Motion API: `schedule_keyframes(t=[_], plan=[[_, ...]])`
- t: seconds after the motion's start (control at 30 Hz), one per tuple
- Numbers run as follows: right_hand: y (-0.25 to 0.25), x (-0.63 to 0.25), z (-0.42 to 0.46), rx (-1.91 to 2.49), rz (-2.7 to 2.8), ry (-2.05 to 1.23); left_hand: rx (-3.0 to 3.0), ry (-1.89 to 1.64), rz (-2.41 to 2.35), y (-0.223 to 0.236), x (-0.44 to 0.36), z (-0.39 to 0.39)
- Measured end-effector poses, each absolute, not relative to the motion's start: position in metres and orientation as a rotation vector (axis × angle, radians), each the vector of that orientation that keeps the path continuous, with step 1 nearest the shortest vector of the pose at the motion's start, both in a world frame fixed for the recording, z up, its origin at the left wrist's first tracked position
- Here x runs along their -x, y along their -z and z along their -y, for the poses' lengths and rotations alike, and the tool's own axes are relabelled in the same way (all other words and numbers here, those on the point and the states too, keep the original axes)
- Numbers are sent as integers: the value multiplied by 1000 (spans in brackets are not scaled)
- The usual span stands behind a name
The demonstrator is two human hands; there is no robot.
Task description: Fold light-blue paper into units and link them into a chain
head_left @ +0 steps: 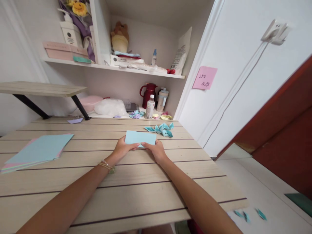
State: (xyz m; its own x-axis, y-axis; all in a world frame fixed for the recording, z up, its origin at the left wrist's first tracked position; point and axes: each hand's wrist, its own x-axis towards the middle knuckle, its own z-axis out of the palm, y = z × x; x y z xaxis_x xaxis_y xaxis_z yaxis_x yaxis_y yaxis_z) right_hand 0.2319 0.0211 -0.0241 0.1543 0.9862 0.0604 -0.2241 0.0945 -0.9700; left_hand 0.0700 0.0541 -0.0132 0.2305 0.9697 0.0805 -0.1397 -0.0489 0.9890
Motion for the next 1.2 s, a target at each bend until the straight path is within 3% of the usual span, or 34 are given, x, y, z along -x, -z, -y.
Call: schedule_keyframes(t=[0.4, 0.73, 1.2], plan=[[26, -232, -24, 1015, 973, -1207, -1258, -1188, -915, 15, -70, -54], [27, -235, -25, 1098, 1100, -1011, -1271, -1180, -933, 15, -70, -55], [23, -237, -25, 1100, 1016, -1102, -1374, -1105, -891, 16, -66, -58]])
